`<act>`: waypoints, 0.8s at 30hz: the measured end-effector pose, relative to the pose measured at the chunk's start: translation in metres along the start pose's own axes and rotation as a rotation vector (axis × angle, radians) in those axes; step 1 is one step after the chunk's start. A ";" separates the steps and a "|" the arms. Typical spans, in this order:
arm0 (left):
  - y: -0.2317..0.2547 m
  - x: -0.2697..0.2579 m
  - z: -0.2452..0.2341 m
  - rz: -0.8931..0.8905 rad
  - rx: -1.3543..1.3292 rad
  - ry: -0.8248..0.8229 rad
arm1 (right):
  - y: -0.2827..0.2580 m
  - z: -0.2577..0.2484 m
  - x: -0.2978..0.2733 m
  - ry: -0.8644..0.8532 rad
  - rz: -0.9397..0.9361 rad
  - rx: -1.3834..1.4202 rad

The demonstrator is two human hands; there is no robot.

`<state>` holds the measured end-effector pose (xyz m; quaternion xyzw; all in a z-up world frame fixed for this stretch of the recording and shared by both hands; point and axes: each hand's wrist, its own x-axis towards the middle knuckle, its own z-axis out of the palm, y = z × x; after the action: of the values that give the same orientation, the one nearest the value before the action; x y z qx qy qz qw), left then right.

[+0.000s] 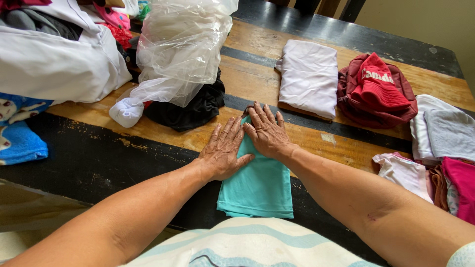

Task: The person folds a small white garment and a teal tank top on a dark wooden table, placing them into a stack of laundry.

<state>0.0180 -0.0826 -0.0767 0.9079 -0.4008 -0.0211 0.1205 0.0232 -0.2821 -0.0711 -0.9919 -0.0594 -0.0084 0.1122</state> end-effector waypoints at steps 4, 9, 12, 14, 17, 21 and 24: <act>0.000 0.001 -0.001 -0.010 -0.009 -0.022 | 0.000 -0.010 -0.005 0.031 -0.015 0.003; 0.006 -0.002 -0.004 -0.043 -0.030 -0.003 | 0.000 -0.018 -0.017 0.103 -0.061 0.008; 0.011 -0.008 -0.006 -0.045 -0.034 -0.003 | -0.003 -0.022 -0.015 0.127 -0.115 0.050; 0.015 -0.013 -0.009 -0.008 -0.034 0.045 | -0.006 -0.024 -0.009 0.102 -0.144 0.057; 0.019 -0.023 -0.014 0.002 -0.034 -0.011 | -0.014 -0.023 0.000 0.040 -0.189 0.030; 0.019 -0.032 -0.018 -0.004 -0.034 -0.058 | -0.016 -0.018 0.006 -0.089 -0.124 -0.007; 0.014 -0.038 -0.018 -0.033 -0.069 -0.094 | -0.011 -0.011 0.001 -0.071 -0.130 -0.011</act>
<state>-0.0156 -0.0607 -0.0583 0.9079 -0.3899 -0.0793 0.1324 0.0234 -0.2742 -0.0577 -0.9862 -0.1277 0.0192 0.1035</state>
